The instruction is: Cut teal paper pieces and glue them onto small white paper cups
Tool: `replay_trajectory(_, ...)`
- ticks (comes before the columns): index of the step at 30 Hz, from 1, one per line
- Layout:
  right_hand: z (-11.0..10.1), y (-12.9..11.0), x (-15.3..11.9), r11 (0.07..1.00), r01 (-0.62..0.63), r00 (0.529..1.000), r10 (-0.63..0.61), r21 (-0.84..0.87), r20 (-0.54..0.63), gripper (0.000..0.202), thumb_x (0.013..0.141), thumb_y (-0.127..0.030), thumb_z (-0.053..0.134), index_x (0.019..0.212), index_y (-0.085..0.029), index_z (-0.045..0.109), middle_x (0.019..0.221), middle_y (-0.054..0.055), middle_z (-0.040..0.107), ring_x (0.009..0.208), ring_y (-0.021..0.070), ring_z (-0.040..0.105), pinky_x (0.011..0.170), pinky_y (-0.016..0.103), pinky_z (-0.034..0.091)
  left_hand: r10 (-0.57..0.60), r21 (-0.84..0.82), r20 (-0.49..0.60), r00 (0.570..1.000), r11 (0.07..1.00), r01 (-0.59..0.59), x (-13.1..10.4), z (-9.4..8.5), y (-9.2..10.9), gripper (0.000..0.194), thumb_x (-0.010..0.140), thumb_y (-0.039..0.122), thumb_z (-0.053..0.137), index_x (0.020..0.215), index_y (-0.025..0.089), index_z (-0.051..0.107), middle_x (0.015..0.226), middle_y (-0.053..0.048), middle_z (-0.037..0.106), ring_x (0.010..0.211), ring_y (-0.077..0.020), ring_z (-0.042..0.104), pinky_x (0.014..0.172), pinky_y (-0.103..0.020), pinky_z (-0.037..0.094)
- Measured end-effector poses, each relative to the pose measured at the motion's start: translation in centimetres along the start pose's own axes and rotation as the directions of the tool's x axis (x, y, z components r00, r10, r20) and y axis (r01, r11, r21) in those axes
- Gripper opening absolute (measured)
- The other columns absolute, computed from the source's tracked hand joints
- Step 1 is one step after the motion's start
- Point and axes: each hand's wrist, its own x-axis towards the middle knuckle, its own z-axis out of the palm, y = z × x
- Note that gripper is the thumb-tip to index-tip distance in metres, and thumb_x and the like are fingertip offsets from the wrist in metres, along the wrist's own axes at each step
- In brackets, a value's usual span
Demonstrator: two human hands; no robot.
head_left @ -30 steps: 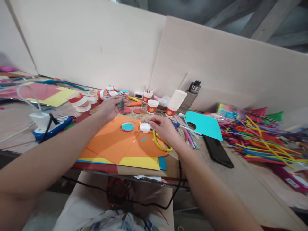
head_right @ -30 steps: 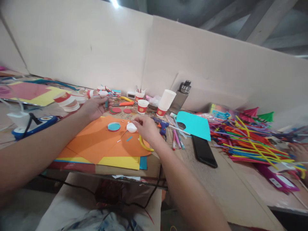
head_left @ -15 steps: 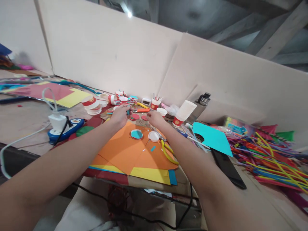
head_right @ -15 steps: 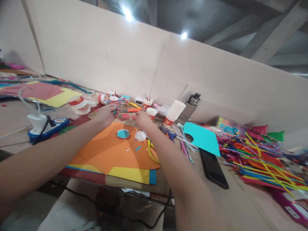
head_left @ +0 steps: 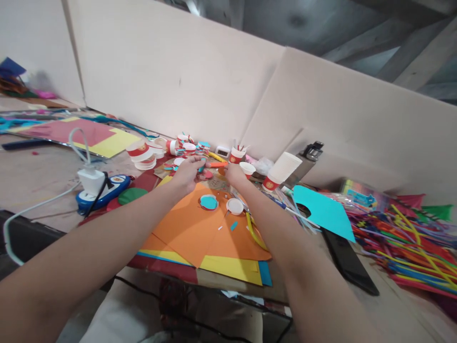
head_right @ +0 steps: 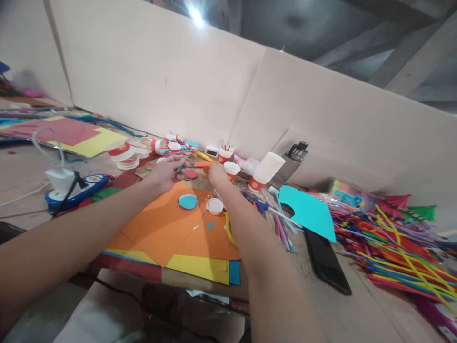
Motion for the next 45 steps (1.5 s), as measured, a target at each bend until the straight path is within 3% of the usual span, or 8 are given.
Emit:
replay_trajectory(5,-1.6,0.2,-1.9,0.979,-0.060,0.994,0.076,0.193,-0.076,0.021,0.093,-0.022,0.052,0.090,-0.012,0.070,0.091,0.014,0.071,0.094,0.0238,0.067,0.076,0.028,0.050,-0.021,0.035,-0.004,1.000,0.999,0.021,0.1,0.1,-0.2,0.015,0.087,0.002,0.048,0.078,0.014,0.053,0.065,-0.001,0.061,0.045,-0.0044,0.048,0.041,-0.014,0.033)
replay_trajectory(16,-5.5,0.8,-11.2,0.820,-0.030,0.985,0.123,0.572,-0.125,0.018,0.093,-0.020,0.046,0.095,-0.015,0.063,0.064,-0.001,0.058,0.048,0.0092,0.056,0.046,0.020,0.042,-0.011,0.152,0.008,1.000,0.988,0.010,-0.2,0.0,-0.2,0.010,0.081,0.006,0.057,0.073,0.013,0.059,0.071,-0.004,0.066,0.056,-0.0088,0.059,0.050,-0.019,0.044)
replay_trajectory(24,-6.1,1.2,-16.3,0.802,-0.024,0.975,0.152,0.597,-0.165,0.023,0.091,-0.024,0.049,0.104,-0.017,0.066,0.067,-0.003,0.057,0.048,0.0077,0.049,0.048,0.020,0.037,0.145,0.161,-0.064,0.987,0.978,-0.133,0.0,-0.4,0.5,0.010,0.081,0.007,0.059,0.075,0.015,0.058,0.060,0.003,0.055,0.043,-0.0036,0.041,0.038,-0.015,0.024)
replay_trajectory(28,-4.6,1.2,-17.4,0.845,0.105,0.994,-0.081,0.525,-0.069,0.020,0.088,-0.023,0.054,0.096,-0.018,0.072,0.081,0.000,0.069,0.069,0.0114,0.059,0.064,0.022,0.043,0.148,0.180,-0.009,0.989,0.973,-0.144,-0.3,-0.4,0.9,0.009,0.084,0.009,0.057,0.076,0.014,0.058,0.060,0.003,0.055,0.040,-0.0017,0.032,0.036,-0.014,0.017)
replay_trajectory(31,-3.3,0.6,-18.2,0.844,0.210,0.963,-0.266,0.493,0.046,0.021,0.088,-0.020,0.055,0.095,-0.020,0.074,0.091,0.000,0.073,0.083,0.0127,0.063,0.075,0.022,0.044,0.102,0.207,0.015,0.995,0.973,-0.103,-0.5,-0.1,0.7,0.011,0.086,0.005,0.054,0.082,0.013,0.060,0.064,0.001,0.060,0.041,-0.0018,0.033,0.037,-0.013,0.020)
replay_trajectory(35,-2.4,-0.5,-19.1,0.884,0.218,0.947,-0.294,0.414,0.130,0.023,0.089,-0.019,0.055,0.103,-0.018,0.074,0.097,0.004,0.073,0.085,0.0139,0.063,0.073,0.023,0.043,0.031,0.252,-0.006,1.000,0.967,-0.029,-0.9,0.3,0.1,0.013,0.082,0.000,0.057,0.085,0.012,0.060,0.069,-0.001,0.066,0.048,-0.0036,0.048,0.047,-0.014,0.036)
replay_trajectory(40,-1.9,-1.0,-19.5,0.918,0.257,0.954,-0.291,0.302,0.074,0.020,0.090,-0.021,0.057,0.100,-0.018,0.074,0.096,0.007,0.072,0.086,0.0159,0.062,0.076,0.025,0.043,0.008,0.311,0.103,0.995,0.950,-0.039,-1.1,0.2,-0.6,0.007,0.077,0.010,0.068,0.075,0.012,0.061,0.066,-0.001,0.063,0.058,-0.0070,0.056,0.054,-0.018,0.041)
replay_trajectory(45,-2.1,-0.1,-19.1,0.905,0.330,0.941,-0.295,0.269,-0.164,0.017,0.089,-0.020,0.058,0.089,-0.016,0.074,0.093,0.007,0.069,0.085,0.0155,0.060,0.078,0.026,0.043,0.034,0.384,0.166,0.986,0.918,-0.097,-0.8,-0.1,-1.1,0.023,0.061,0.021,0.081,0.068,0.013,0.061,0.056,0.005,0.050,0.044,-0.0029,0.036,0.041,-0.018,0.023)
